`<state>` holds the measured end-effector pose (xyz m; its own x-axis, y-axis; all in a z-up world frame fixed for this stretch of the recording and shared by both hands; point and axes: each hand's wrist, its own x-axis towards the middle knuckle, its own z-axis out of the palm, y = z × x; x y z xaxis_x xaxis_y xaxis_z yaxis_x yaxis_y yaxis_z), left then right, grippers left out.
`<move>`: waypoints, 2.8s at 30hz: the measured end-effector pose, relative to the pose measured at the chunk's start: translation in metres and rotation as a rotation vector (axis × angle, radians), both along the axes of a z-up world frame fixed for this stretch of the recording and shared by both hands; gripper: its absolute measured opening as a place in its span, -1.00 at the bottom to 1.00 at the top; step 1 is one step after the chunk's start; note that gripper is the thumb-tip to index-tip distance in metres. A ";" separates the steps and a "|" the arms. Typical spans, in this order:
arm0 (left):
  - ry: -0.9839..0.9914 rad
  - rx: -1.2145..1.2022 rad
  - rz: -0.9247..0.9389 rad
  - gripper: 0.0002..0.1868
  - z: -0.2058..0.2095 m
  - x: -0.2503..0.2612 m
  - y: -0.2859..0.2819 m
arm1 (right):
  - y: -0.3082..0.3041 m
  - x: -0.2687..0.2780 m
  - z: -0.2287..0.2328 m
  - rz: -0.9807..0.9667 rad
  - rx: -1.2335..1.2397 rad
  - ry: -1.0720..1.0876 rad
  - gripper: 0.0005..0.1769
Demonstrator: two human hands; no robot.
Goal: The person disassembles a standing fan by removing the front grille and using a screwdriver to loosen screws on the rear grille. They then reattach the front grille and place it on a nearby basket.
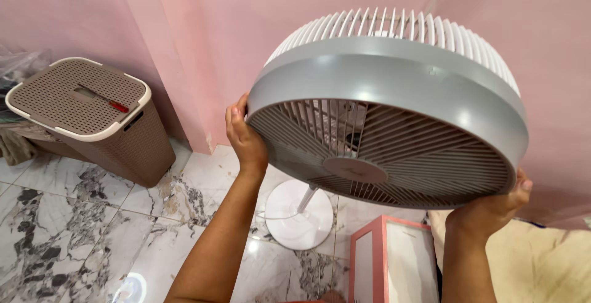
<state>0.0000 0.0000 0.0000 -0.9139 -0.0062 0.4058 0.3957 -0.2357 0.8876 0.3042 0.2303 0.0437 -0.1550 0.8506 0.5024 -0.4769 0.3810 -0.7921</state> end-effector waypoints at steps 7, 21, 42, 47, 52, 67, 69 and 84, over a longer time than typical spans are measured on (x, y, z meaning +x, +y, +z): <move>-0.051 0.263 -0.221 -0.37 -0.016 -0.009 0.005 | 0.015 0.013 -0.002 0.014 0.171 -0.034 -0.39; -0.524 0.436 -0.255 -0.41 -0.060 -0.029 -0.025 | 0.006 0.001 0.021 0.278 0.141 0.031 -0.35; -0.718 0.588 -0.767 -0.38 -0.112 0.035 0.005 | -0.014 0.002 -0.075 0.598 -0.840 -0.170 -0.41; -0.619 0.625 -0.845 -0.41 -0.107 0.026 0.007 | -0.008 -0.013 -0.079 0.695 -0.851 -0.010 -0.51; -0.684 0.694 -0.811 -0.44 -0.112 0.017 0.017 | -0.005 -0.024 -0.080 0.731 -0.883 0.064 -0.55; -0.519 0.892 -0.670 -0.57 -0.170 0.037 0.058 | 0.018 -0.029 -0.118 0.807 -0.707 0.191 -0.55; -0.907 0.942 -0.572 -0.49 -0.177 0.061 0.063 | 0.029 -0.028 -0.138 0.817 -0.663 0.133 -0.51; -0.345 0.617 -0.533 -0.64 -0.158 0.163 0.150 | 0.071 0.011 -0.124 1.114 -0.663 -0.283 -0.37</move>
<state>0.1629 0.1501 -0.1584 -0.9287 0.3284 0.1723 -0.1692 -0.7886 0.5912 0.3156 0.3009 -0.0808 -0.9549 0.2715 -0.1204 -0.0694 -0.5981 -0.7984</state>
